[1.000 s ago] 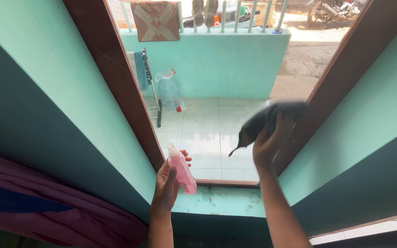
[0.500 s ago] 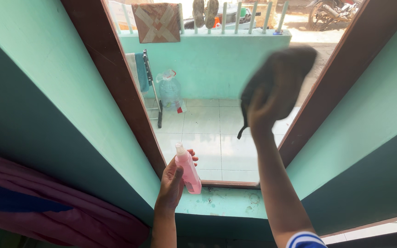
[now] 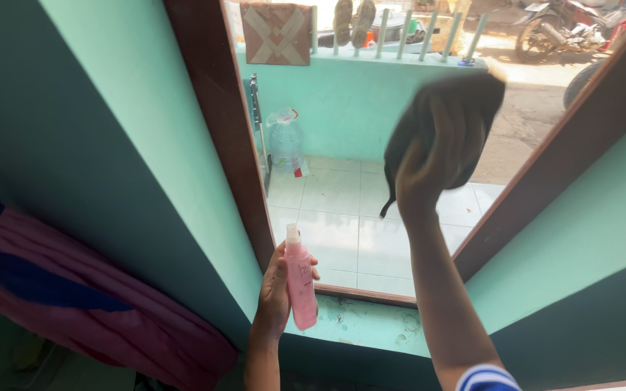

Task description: The person wipes a glass pane in a wooden door and a large wall mirror using a cloth while holding a spray bottle.

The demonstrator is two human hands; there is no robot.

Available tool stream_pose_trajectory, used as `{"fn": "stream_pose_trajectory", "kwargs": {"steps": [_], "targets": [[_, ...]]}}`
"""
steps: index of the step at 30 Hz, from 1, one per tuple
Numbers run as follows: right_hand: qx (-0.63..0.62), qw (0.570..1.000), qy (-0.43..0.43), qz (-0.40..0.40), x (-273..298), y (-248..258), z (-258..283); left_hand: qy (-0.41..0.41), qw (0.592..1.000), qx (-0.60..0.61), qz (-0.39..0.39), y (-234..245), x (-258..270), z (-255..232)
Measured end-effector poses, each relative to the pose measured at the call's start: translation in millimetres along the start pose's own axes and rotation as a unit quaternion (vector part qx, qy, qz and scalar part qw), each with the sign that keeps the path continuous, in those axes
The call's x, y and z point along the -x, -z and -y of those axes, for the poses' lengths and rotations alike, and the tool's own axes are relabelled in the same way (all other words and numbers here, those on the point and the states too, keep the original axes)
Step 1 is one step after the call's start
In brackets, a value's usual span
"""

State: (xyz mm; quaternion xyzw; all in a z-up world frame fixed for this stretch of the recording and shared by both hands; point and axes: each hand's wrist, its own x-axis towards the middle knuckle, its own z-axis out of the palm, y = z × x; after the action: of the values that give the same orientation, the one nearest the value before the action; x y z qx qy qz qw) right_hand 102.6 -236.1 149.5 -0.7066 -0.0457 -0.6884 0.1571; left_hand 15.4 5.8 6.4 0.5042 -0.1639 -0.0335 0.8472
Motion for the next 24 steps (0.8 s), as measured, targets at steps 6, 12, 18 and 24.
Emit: {"fn": "stream_pose_trajectory", "kwargs": {"steps": [6, 12, 18, 24], "targets": [[-0.121, 0.975, 0.097, 0.159, -1.3, -33.9, 58.2, 0.008, 1.0, -0.009, -0.028, -4.9, 5.0, -1.5], [-0.119, 0.925, 0.241, 0.269, 90.9, -27.7, 54.6, -0.047, 0.996, -0.032, 0.063, 1.4, 15.9, -1.7], [-0.125, 0.973, 0.069, 0.179, 81.6, -18.3, 29.9, -0.031, 0.989, -0.146, -0.022, 3.9, 14.4, -1.5], [-0.099, 0.988, 0.045, 0.113, 56.1, -21.0, 40.1, -0.063, 0.966, -0.243, -0.059, -9.5, 5.1, -4.7]]}}
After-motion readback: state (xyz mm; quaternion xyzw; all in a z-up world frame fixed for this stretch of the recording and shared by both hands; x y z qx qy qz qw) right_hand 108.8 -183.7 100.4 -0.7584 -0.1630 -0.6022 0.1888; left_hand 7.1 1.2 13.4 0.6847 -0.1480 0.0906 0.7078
